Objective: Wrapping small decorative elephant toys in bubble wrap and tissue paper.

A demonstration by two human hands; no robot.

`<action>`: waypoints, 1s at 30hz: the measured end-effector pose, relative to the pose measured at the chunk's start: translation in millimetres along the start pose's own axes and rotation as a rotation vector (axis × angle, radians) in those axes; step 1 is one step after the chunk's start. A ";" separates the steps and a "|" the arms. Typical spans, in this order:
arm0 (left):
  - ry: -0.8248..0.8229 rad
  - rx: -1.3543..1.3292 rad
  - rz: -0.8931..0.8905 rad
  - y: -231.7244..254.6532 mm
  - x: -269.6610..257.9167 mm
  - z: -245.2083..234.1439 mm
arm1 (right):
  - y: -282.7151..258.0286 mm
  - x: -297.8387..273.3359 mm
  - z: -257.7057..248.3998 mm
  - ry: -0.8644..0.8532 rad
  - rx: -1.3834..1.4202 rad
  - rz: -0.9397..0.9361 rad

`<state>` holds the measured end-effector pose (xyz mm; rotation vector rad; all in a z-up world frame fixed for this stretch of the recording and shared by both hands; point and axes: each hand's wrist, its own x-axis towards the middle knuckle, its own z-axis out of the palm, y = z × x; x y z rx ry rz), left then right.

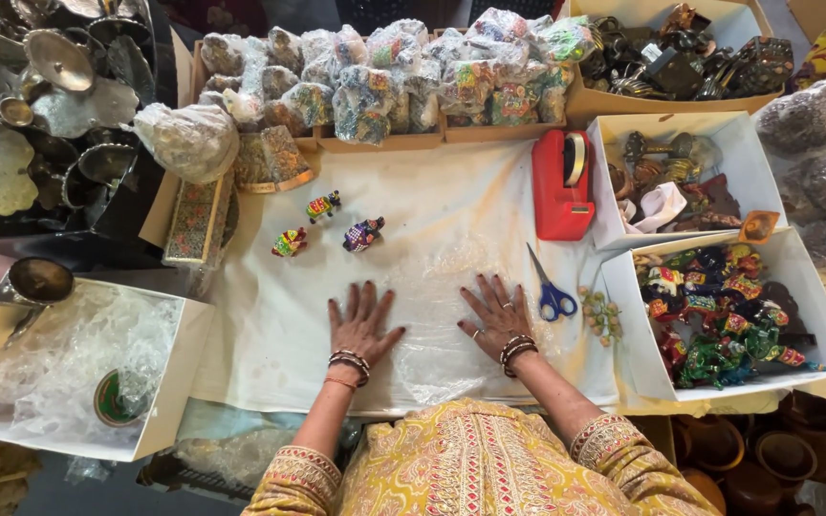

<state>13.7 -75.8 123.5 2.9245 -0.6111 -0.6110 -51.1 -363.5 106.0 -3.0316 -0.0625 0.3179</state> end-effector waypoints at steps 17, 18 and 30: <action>0.132 -0.194 0.478 23.7 -59.2 42.4 | 34.8 -34.7 -9.5 0.191 0.132 -0.390; 0.207 -0.182 0.479 22.9 -51.4 55.3 | 34.5 -42.7 -14.3 0.089 0.090 -0.460; 0.019 -0.953 0.128 6.7 -4.3 -18.3 | 49.4 -45.3 27.4 -0.262 0.837 -0.143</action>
